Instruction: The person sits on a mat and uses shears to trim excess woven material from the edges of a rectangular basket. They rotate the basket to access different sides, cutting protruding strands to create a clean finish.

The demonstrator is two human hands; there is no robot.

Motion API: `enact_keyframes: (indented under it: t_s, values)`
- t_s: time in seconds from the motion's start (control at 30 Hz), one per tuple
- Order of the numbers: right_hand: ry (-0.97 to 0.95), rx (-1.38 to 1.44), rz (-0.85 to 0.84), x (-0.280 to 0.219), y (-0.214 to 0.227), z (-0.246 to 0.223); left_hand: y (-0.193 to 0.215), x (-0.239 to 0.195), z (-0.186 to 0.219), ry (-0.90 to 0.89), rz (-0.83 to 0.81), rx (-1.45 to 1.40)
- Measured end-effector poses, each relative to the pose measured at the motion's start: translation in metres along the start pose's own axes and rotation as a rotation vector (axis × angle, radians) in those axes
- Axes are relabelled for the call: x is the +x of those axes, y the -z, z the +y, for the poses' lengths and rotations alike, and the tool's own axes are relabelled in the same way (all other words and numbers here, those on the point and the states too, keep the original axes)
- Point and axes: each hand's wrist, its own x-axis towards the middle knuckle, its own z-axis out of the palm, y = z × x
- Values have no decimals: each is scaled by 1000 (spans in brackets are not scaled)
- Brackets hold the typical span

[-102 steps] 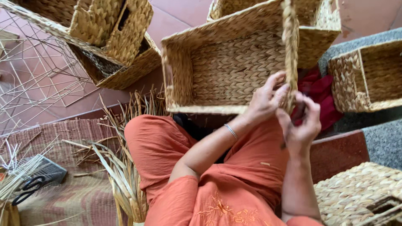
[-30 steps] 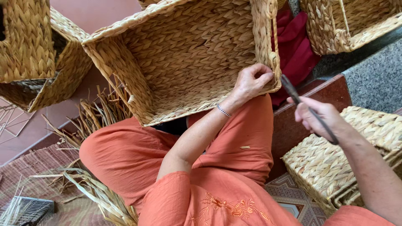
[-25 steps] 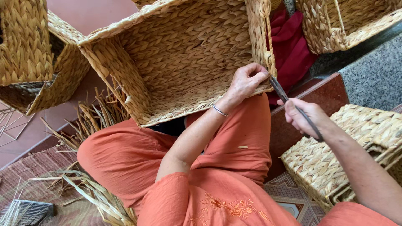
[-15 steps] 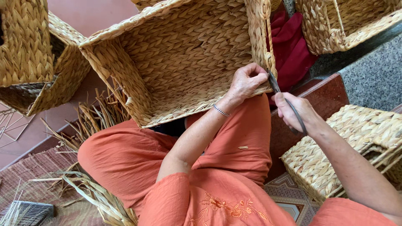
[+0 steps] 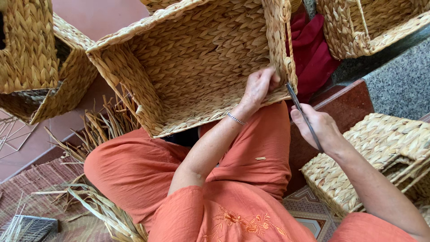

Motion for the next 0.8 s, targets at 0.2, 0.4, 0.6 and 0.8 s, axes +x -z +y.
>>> enact_keyframes:
  t_s: [0.2,0.4,0.6,0.8]
  values:
    - [-52,469,139,-4,19,8,-16,-8,-3,-430,-55,-22]
    - [-87,684,262,46,21,14,-17,-21,11,-503,56,288]
    - [29,682,336,82,9,15,-8,-11,9,-500,-43,190]
    - [66,676,373,79,1,22,-7,-12,16,-571,-51,308]
